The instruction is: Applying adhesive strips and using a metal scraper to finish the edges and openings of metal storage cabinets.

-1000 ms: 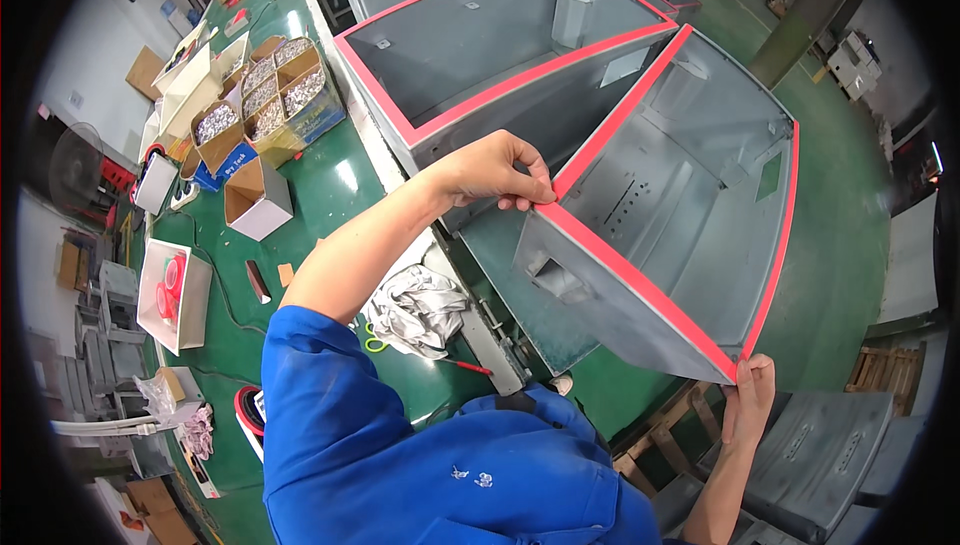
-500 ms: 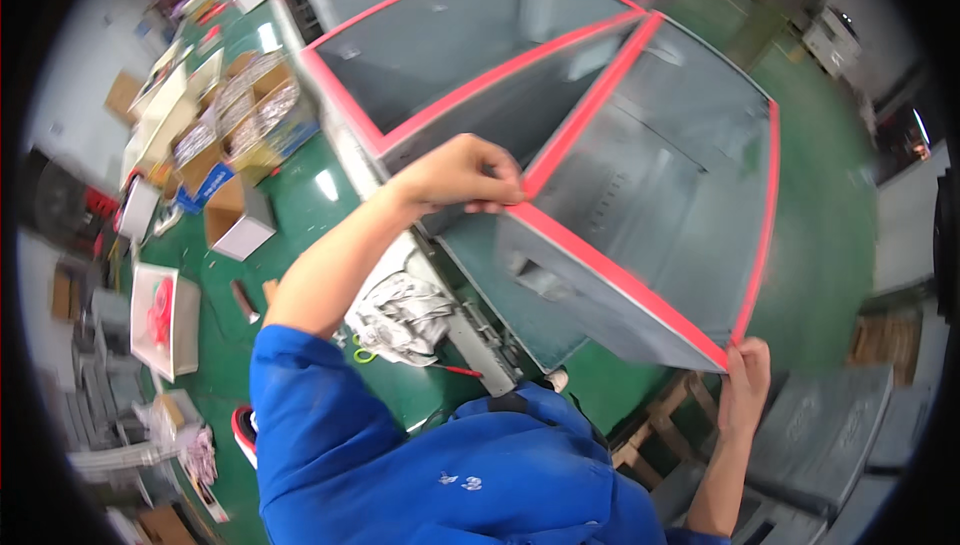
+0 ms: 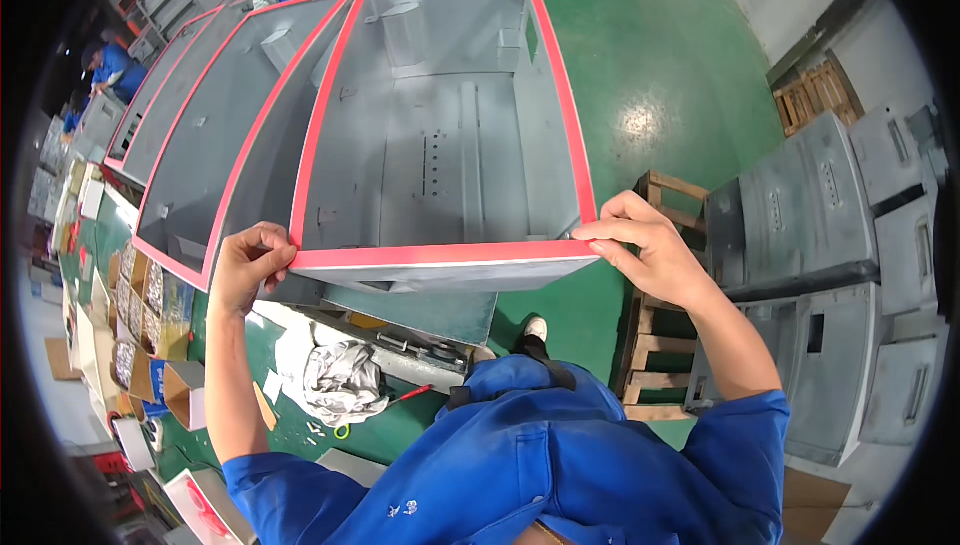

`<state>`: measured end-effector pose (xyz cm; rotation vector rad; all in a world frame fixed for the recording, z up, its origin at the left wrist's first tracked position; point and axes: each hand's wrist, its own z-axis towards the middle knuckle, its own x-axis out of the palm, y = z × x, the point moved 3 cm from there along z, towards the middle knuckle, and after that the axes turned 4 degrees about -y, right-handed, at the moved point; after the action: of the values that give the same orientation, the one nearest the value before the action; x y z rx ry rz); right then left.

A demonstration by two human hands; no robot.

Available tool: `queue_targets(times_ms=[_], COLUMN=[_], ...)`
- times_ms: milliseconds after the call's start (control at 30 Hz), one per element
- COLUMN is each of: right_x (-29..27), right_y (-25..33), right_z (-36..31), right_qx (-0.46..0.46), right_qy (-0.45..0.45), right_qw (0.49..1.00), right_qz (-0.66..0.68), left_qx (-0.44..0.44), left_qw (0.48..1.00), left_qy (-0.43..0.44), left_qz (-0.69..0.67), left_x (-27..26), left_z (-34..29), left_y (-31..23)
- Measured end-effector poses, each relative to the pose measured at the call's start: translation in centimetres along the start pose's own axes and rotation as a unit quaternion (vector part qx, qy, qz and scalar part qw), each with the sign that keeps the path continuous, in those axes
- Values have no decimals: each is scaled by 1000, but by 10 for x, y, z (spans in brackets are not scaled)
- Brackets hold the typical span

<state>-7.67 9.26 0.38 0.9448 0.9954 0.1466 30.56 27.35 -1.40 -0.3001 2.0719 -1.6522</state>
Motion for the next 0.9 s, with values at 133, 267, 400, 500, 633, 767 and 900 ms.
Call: queue_targets(times_ms=[133,267,400,500,633,767,900], right_x=[1,0,-2,-2,-4,-9,-10], right_y=[3,7,8,13,12,12,7], right_z=[-1,1,2,1,2,10,19], right_qx=[-28,-37,-45,-35,2,34,69], right_qy=[-3,-2,4,20,63,108,134], right_qw=[999,999,998,995,997,993,989], right_qz=[-26,-35,-49,-86,-37,31,12], left_qx=[17,21,25,34,26,22,16], left_qw=[1000,1000,999,999,999,999,999], left_qy=[-13,-9,-8,-3,-4,-7,-3], left_qz=[15,17,18,21,27,35,31], left_x=[2,0,0,1,0,-2,-1], left_z=[-2,-3,0,-2,-2,-3,-2], left_y=[-1,-1,1,0,0,0,0])
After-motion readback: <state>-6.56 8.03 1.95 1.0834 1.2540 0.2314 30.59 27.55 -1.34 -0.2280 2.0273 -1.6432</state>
